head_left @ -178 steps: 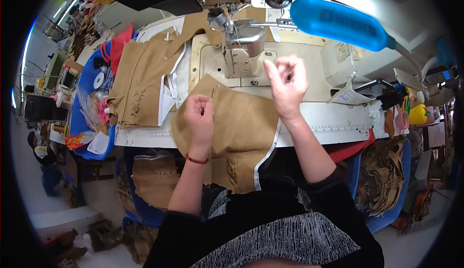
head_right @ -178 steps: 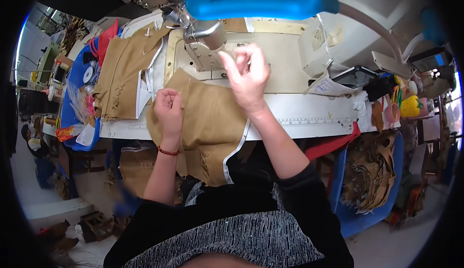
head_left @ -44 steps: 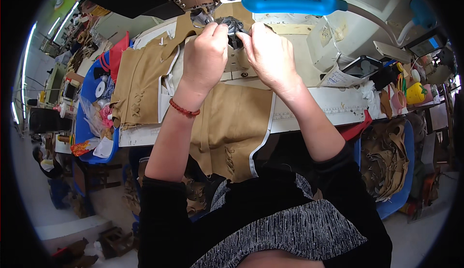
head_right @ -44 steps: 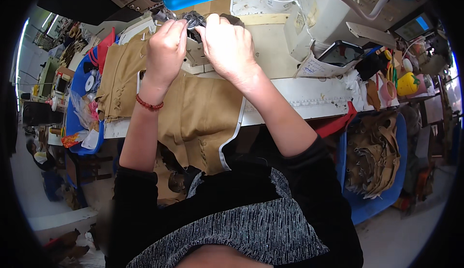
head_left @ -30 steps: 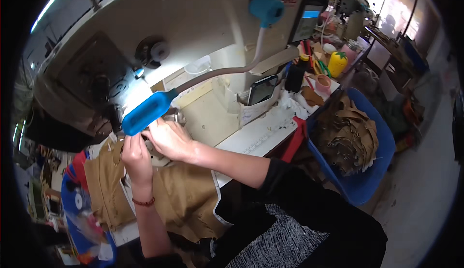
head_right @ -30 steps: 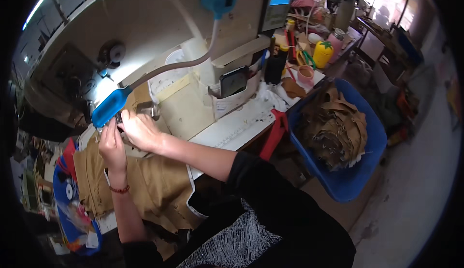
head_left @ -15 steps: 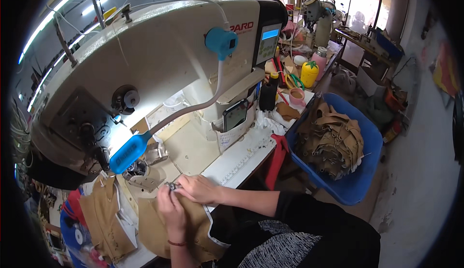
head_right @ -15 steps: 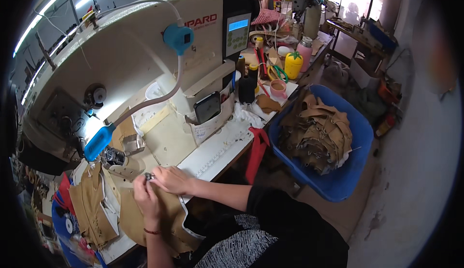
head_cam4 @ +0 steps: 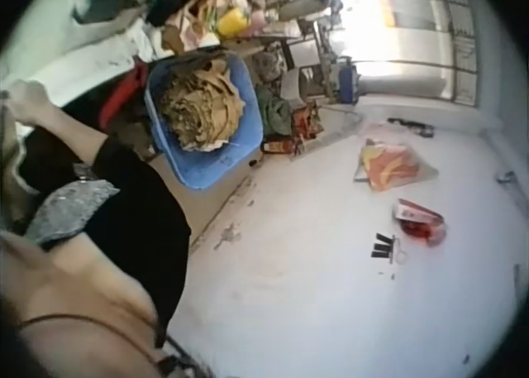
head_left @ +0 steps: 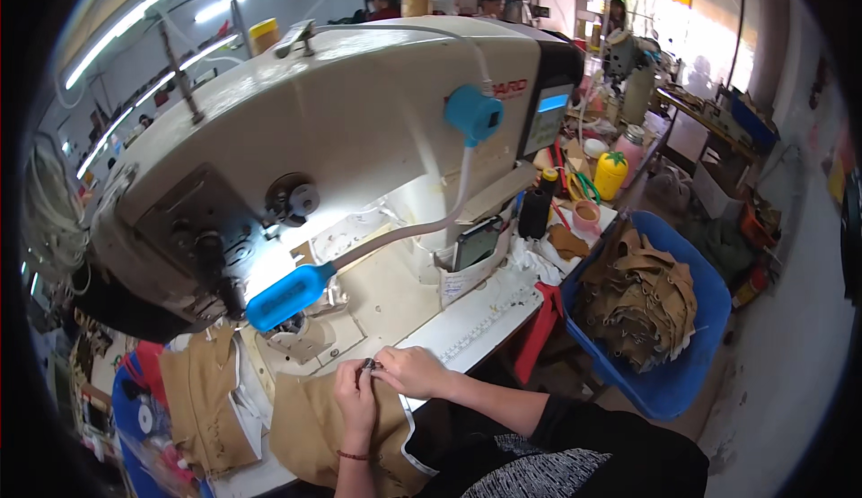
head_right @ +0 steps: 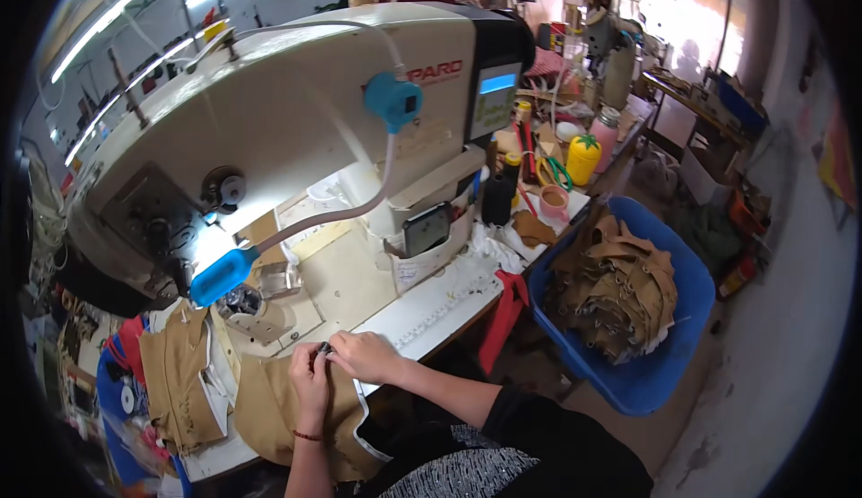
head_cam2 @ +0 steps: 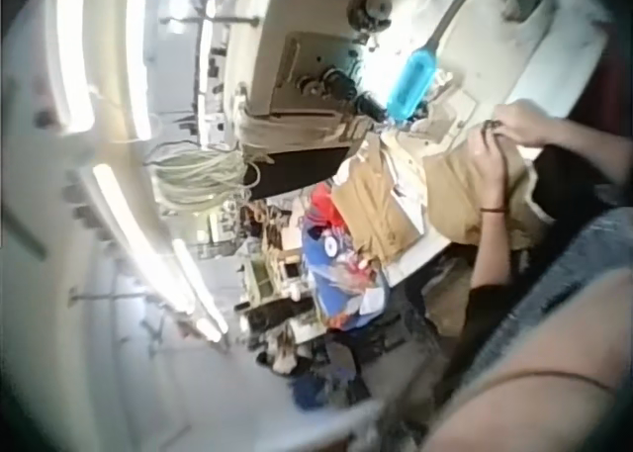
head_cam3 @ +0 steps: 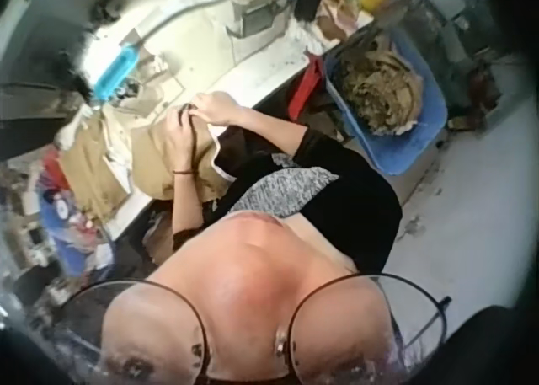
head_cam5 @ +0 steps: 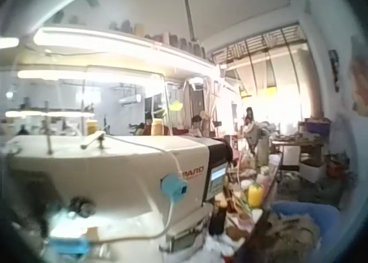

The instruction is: The person stitches fabric pieces using a sewing machine, turns and folds the fabric, trims excess thread using thread snips, and winds thread onto a sewing machine bobbin.

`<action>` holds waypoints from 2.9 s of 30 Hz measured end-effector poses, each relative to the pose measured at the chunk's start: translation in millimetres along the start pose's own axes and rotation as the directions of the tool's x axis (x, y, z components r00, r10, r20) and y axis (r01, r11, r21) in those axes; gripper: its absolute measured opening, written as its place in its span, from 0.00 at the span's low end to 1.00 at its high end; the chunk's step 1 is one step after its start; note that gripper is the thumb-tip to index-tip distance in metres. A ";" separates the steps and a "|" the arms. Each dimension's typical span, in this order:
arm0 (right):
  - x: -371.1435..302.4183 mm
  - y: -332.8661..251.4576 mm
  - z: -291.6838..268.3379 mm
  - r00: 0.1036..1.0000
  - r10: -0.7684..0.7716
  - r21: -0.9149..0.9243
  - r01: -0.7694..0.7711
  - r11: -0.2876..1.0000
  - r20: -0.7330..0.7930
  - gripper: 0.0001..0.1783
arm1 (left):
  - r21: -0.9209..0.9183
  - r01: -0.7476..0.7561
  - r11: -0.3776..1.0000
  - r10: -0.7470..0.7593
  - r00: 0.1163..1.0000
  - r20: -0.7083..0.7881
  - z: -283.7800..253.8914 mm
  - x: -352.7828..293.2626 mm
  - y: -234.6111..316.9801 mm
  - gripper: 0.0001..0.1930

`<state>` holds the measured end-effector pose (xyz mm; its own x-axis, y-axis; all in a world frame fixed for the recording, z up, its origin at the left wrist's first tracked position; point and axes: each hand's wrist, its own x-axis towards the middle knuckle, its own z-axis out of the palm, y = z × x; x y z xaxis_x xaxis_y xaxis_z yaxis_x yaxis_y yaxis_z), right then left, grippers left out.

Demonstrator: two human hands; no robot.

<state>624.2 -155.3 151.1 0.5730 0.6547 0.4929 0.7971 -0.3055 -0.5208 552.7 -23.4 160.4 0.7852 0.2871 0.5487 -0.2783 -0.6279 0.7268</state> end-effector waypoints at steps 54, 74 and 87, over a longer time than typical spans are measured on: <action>133.2 -89.5 -243.8 0.566 -0.815 -0.632 0.587 0.505 -0.125 0.12 | -0.307 -0.313 0.899 0.189 0.908 -0.374 -103.0 57.1 138.1 0.08; 152.6 -117.5 -257.7 0.896 -0.064 0.639 0.361 0.680 -0.438 0.07 | -0.141 0.458 0.878 -0.438 0.886 0.149 -45.2 -45.0 2.3 0.05; 37.9 -111.5 -164.4 0.453 -0.861 -0.265 0.881 0.392 0.232 0.16 | -0.673 0.198 0.713 -0.141 0.980 0.139 -97.4 45.3 184.8 0.11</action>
<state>588.3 -210.0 342.4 -0.4710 0.7200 0.5096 0.8677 0.2741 0.4147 483.0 -56.0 359.8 0.8858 0.2697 0.3776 -0.4149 0.0958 0.9048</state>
